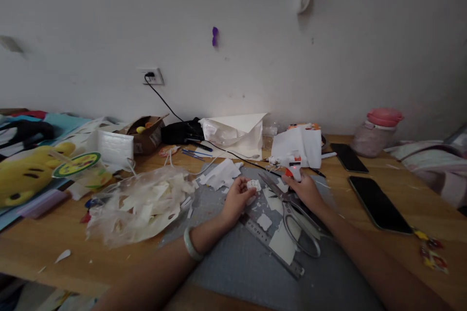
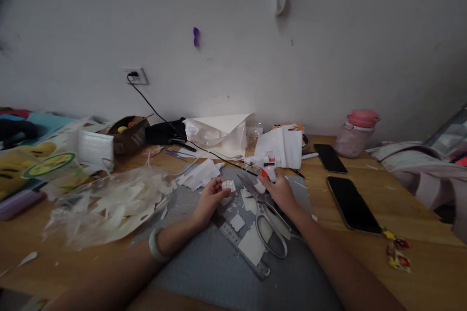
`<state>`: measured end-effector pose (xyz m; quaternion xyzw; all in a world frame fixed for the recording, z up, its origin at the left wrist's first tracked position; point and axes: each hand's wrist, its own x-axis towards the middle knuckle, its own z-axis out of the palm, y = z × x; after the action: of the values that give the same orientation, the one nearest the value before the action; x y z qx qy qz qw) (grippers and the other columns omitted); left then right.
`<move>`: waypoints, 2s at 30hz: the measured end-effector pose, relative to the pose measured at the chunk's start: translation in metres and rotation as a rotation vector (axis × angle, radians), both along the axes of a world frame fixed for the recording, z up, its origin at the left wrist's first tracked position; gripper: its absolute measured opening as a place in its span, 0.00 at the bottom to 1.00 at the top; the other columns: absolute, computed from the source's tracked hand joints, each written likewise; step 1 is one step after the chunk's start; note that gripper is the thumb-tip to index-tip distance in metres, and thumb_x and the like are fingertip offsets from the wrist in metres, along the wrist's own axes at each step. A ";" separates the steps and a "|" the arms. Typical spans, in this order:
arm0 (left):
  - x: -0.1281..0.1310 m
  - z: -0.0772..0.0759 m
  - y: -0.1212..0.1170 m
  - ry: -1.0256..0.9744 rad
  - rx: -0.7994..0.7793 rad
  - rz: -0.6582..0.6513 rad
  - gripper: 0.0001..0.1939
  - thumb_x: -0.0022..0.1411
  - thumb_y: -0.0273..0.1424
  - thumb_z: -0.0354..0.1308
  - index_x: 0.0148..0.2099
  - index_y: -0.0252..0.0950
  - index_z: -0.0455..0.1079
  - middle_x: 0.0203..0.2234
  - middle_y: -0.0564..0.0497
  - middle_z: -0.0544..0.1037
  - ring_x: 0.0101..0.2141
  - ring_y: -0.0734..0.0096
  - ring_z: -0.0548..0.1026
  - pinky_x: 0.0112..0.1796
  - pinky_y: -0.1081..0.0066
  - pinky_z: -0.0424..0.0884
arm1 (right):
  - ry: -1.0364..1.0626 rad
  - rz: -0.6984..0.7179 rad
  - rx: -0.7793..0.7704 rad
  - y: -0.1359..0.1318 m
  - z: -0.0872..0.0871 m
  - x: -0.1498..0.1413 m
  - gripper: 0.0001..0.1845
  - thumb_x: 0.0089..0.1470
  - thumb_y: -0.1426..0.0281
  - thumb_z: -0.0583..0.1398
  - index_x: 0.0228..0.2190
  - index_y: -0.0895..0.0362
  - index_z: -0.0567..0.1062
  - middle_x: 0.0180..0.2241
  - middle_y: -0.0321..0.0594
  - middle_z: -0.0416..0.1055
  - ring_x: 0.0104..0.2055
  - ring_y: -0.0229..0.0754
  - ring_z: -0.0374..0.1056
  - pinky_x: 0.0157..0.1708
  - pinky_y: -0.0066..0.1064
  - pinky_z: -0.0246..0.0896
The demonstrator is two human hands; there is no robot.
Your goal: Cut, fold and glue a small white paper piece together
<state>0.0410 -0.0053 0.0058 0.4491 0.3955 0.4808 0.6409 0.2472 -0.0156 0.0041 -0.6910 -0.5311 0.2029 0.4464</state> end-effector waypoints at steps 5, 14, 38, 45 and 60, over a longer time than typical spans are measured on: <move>-0.001 -0.001 0.000 0.013 0.008 0.017 0.15 0.39 0.33 0.63 0.29 0.37 0.61 0.21 0.59 0.68 0.23 0.77 0.65 0.25 0.78 0.59 | -0.001 -0.005 0.008 0.000 0.000 0.000 0.18 0.39 0.53 0.58 0.24 0.55 0.67 0.24 0.39 0.71 0.28 0.46 0.67 0.30 0.34 0.59; -0.001 0.002 -0.002 0.030 0.017 -0.020 0.12 0.44 0.33 0.60 0.30 0.37 0.61 0.19 0.58 0.69 0.21 0.77 0.65 0.25 0.77 0.59 | -0.003 0.008 -0.008 -0.001 0.001 -0.001 0.18 0.40 0.52 0.57 0.24 0.55 0.67 0.25 0.41 0.72 0.30 0.48 0.67 0.32 0.35 0.58; -0.002 -0.006 0.004 -0.022 -0.040 0.011 0.11 0.44 0.33 0.60 0.28 0.35 0.61 0.17 0.59 0.67 0.19 0.79 0.62 0.23 0.77 0.55 | -0.013 -0.016 -0.028 0.001 -0.002 0.001 0.20 0.38 0.51 0.58 0.26 0.56 0.68 0.28 0.44 0.73 0.34 0.51 0.68 0.35 0.37 0.59; 0.000 -0.006 0.004 -0.090 -0.062 0.033 0.14 0.41 0.32 0.62 0.30 0.36 0.60 0.18 0.60 0.68 0.20 0.80 0.64 0.24 0.78 0.58 | -0.022 0.013 -0.026 -0.001 0.000 -0.001 0.19 0.40 0.52 0.57 0.26 0.55 0.67 0.27 0.44 0.73 0.32 0.50 0.69 0.32 0.35 0.59; -0.003 -0.009 0.006 -0.063 -0.043 0.031 0.19 0.44 0.31 0.61 0.39 0.37 0.61 0.17 0.62 0.66 0.19 0.80 0.66 0.23 0.79 0.59 | -0.024 0.041 -0.003 -0.001 -0.002 0.000 0.19 0.42 0.53 0.57 0.28 0.56 0.69 0.28 0.43 0.74 0.34 0.49 0.70 0.34 0.35 0.61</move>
<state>0.0382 0.0003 -0.0033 0.4136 0.3923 0.4959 0.6551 0.2473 -0.0163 0.0016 -0.6831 -0.5501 0.2046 0.4346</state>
